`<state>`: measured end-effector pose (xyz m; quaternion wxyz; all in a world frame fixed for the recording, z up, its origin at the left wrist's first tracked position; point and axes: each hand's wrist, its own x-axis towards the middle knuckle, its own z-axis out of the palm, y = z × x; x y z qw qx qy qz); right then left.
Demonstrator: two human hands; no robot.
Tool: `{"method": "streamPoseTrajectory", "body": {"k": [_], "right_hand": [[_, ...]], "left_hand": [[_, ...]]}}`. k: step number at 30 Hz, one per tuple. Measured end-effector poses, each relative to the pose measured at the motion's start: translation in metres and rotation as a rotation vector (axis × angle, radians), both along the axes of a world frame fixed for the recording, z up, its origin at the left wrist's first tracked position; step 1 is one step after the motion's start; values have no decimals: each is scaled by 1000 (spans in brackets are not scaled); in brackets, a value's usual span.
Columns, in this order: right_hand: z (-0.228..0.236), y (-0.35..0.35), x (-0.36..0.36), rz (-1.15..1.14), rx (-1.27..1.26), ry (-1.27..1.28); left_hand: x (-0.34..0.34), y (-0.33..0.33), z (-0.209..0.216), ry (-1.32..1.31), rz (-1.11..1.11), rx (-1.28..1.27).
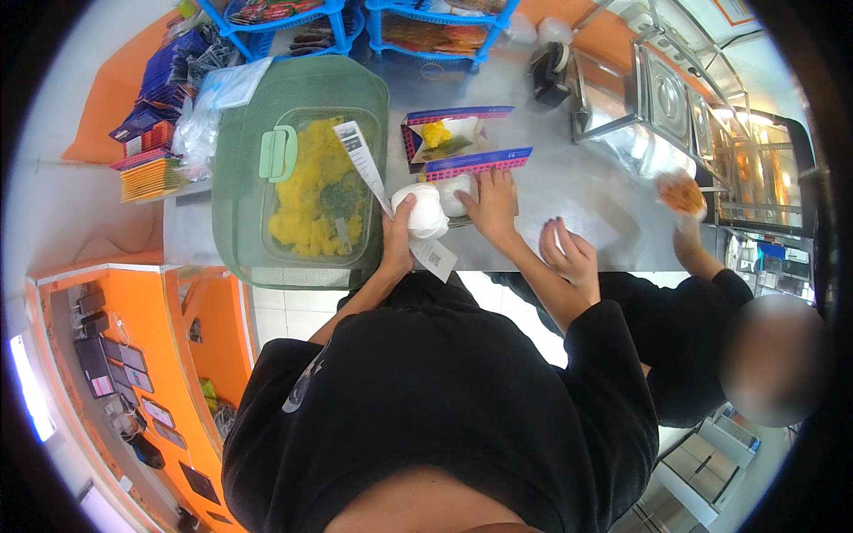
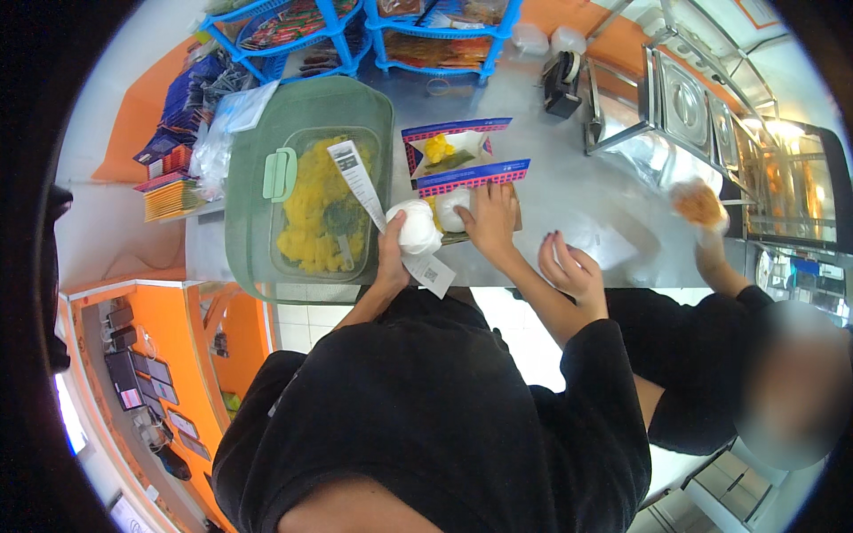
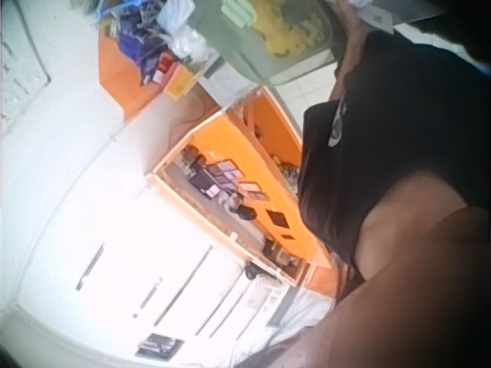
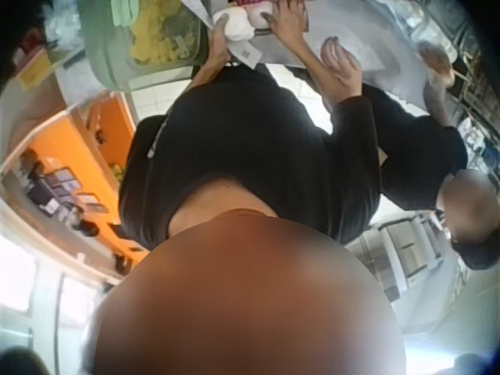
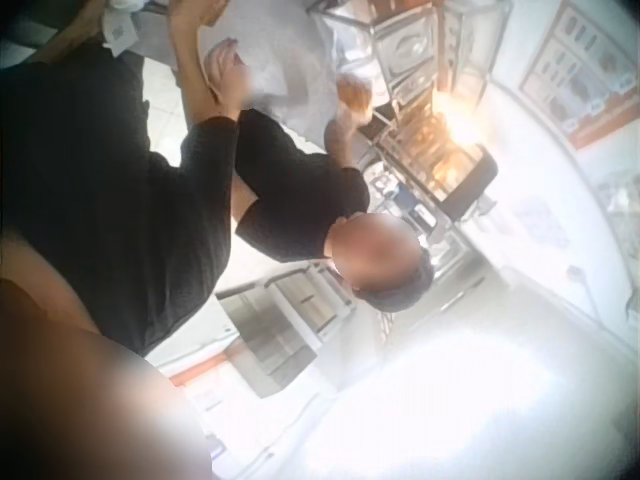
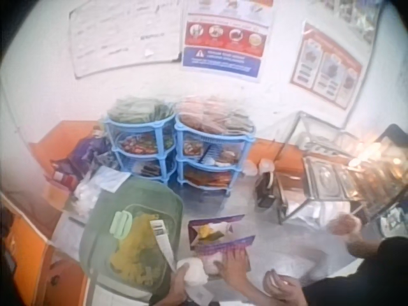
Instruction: The person assembles a takeout meal by scooping yellow food into a box, adding white buns, and writing on a receipt. They then close the box and place it on the counter.
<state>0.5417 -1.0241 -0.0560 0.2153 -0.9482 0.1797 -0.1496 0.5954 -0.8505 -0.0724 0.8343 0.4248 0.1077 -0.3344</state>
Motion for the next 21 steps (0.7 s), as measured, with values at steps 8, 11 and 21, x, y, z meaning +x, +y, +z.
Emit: {"method": "streamPoseTrajectory", "body": {"k": [8, 11, 21], "right_hand": [[-15, 28, -25, -196, 41, 91], [-18, 33, -32, -232, 217, -162], [53, 60, -42, -71, 938, -343]], "left_hand": [[1, 19, 32, -24, -114, -73], [7, 24, 36, -61, -69, -14], [49, 45, 81, -175, 62, -14]]}}
